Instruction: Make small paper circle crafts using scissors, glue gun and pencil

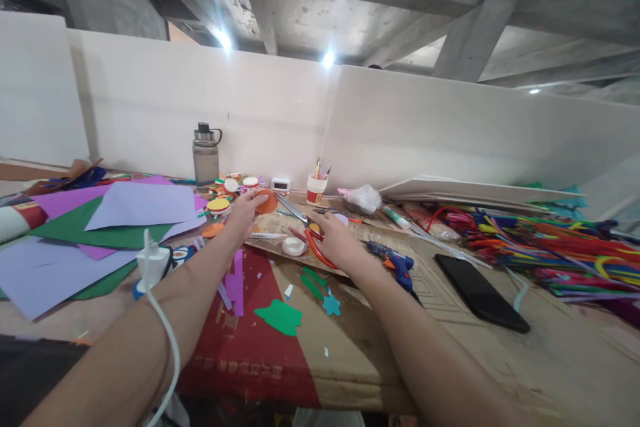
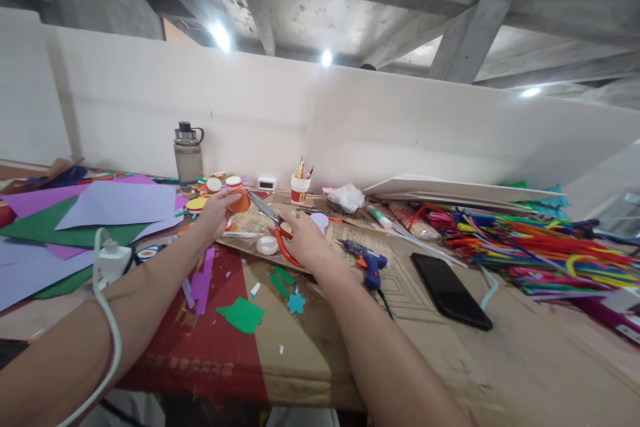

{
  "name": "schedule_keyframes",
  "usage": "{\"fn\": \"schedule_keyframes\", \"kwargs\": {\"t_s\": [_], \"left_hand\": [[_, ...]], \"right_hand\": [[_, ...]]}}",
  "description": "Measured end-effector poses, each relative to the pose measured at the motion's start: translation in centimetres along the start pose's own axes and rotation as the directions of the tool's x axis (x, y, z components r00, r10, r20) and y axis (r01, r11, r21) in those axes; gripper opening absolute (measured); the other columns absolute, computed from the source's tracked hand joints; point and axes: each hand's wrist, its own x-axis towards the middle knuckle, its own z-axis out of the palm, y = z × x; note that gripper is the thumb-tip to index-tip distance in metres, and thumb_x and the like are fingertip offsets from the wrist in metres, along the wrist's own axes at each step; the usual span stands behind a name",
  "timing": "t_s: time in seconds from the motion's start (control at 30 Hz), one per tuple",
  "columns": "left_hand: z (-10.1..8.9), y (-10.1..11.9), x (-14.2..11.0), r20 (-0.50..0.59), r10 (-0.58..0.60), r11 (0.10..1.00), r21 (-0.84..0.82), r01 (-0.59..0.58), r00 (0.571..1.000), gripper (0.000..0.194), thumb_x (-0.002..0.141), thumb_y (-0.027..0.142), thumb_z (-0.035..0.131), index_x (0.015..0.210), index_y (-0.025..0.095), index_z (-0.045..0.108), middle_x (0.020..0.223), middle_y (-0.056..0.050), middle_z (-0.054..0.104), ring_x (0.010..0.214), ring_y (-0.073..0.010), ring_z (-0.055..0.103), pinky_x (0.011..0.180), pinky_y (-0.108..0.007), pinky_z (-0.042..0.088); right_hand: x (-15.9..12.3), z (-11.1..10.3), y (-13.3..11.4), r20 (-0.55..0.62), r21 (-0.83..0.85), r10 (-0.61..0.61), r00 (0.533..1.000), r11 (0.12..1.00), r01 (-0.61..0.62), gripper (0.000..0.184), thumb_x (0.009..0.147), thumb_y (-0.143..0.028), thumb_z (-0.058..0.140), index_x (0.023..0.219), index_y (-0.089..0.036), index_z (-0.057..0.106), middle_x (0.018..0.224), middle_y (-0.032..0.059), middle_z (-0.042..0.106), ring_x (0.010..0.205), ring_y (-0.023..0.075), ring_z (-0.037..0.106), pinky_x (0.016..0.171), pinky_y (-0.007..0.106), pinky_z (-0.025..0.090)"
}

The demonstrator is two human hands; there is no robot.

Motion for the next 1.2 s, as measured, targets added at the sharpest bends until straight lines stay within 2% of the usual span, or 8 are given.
{"fn": "schedule_keyframes", "kwargs": {"t_s": [0.17, 0.4, 0.57, 0.73, 0.87, 1.07, 1.2], "left_hand": [[0.27, 0.16, -0.16, 0.006, 0.002, 0.999, 0.042, -0.002, 1.0, 0.031, 0.051, 0.029, 0.082, 0.075, 0.013, 0.071, 0.07, -0.001, 0.069, 0.064, -0.0121, 0.059, 0.066, -0.023, 0.044], [0.41, 0.32, -0.25, -0.024, 0.028, 0.995, 0.093, -0.025, 0.999, 0.035, 0.049, 0.032, 0.083, 0.077, 0.013, 0.071, 0.07, -0.002, 0.069, 0.068, -0.015, 0.06, 0.067, -0.025, 0.043], [0.18, -0.06, -0.17, 0.044, 0.012, 0.992, 0.129, -0.017, 0.999, 0.035, 0.053, 0.035, 0.082, 0.078, 0.013, 0.07, 0.069, -0.002, 0.069, 0.067, -0.0161, 0.061, 0.069, -0.028, 0.044], [0.18, -0.36, -0.16, 0.058, 0.016, 0.992, 0.126, -0.023, 0.998, 0.034, 0.054, 0.033, 0.083, 0.075, 0.013, 0.067, 0.067, -0.002, 0.068, 0.065, -0.0155, 0.061, 0.066, -0.027, 0.044], [0.36, -0.37, -0.17, 0.063, -0.011, 0.996, 0.086, 0.005, 0.998, 0.032, 0.054, 0.03, 0.083, 0.075, 0.012, 0.067, 0.067, -0.002, 0.068, 0.065, -0.0157, 0.063, 0.065, -0.027, 0.045], [0.76, -0.03, -0.46, 0.07, -0.087, 0.996, 0.017, 0.086, 0.994, 0.027, 0.055, 0.024, 0.082, 0.075, 0.012, 0.068, 0.068, -0.004, 0.069, 0.068, -0.0168, 0.065, 0.062, -0.025, 0.048], [1.01, 0.37, -0.76, 0.079, -0.13, 0.991, 0.0, 0.13, 0.988, 0.022, 0.058, 0.022, 0.081, 0.074, 0.013, 0.068, 0.067, -0.005, 0.07, 0.072, -0.0195, 0.067, 0.066, -0.028, 0.052]], "right_hand": [[-0.05, 0.01, 0.22, 0.005, -0.067, 0.018, 1.0, 0.998, -0.017, 0.042, 0.09, -0.035, 0.051, 0.13, -0.022, 0.057, 0.108, 0.0113, 0.063, 0.098, 0.0216, 0.06, 0.086, 0.031, 0.044], [-0.18, -0.17, -0.04, -0.011, -0.064, -0.004, 1.0, 0.998, 0.003, 0.041, 0.09, -0.038, 0.052, 0.128, -0.023, 0.058, 0.114, 0.0102, 0.064, 0.101, 0.0213, 0.06, 0.086, 0.03, 0.044], [-0.27, -0.46, -0.23, 0.008, -0.135, 0.033, 0.999, 0.99, -0.032, 0.042, 0.091, -0.038, 0.05, 0.13, -0.026, 0.057, 0.114, 0.0096, 0.065, 0.099, 0.0231, 0.062, 0.081, 0.03, 0.046], [-0.2, -0.66, -0.4, 0.018, -0.141, 0.053, 0.998, 0.989, -0.049, 0.042, 0.091, -0.035, 0.05, 0.131, -0.026, 0.057, 0.117, 0.0092, 0.064, 0.102, 0.0221, 0.061, 0.083, 0.029, 0.045], [-0.14, -0.84, -0.58, 0.045, -0.175, 0.07, 0.997, 0.983, -0.061, 0.042, 0.091, -0.033, 0.049, 0.132, -0.027, 0.056, 0.117, 0.0085, 0.064, 0.1, 0.0218, 0.062, 0.08, 0.029, 0.045], [-0.14, -0.81, -0.64, 0.017, -0.21, 0.066, 0.998, 0.976, -0.061, 0.041, 0.091, -0.032, 0.049, 0.132, -0.029, 0.055, 0.112, 0.0086, 0.065, 0.095, 0.0221, 0.063, 0.076, 0.029, 0.045], [-0.12, -0.83, -0.7, 0.027, -0.226, 0.059, 0.998, 0.973, -0.051, 0.04, 0.092, -0.031, 0.047, 0.131, -0.028, 0.056, 0.109, 0.0088, 0.066, 0.094, 0.0219, 0.063, 0.077, 0.029, 0.045]]}}
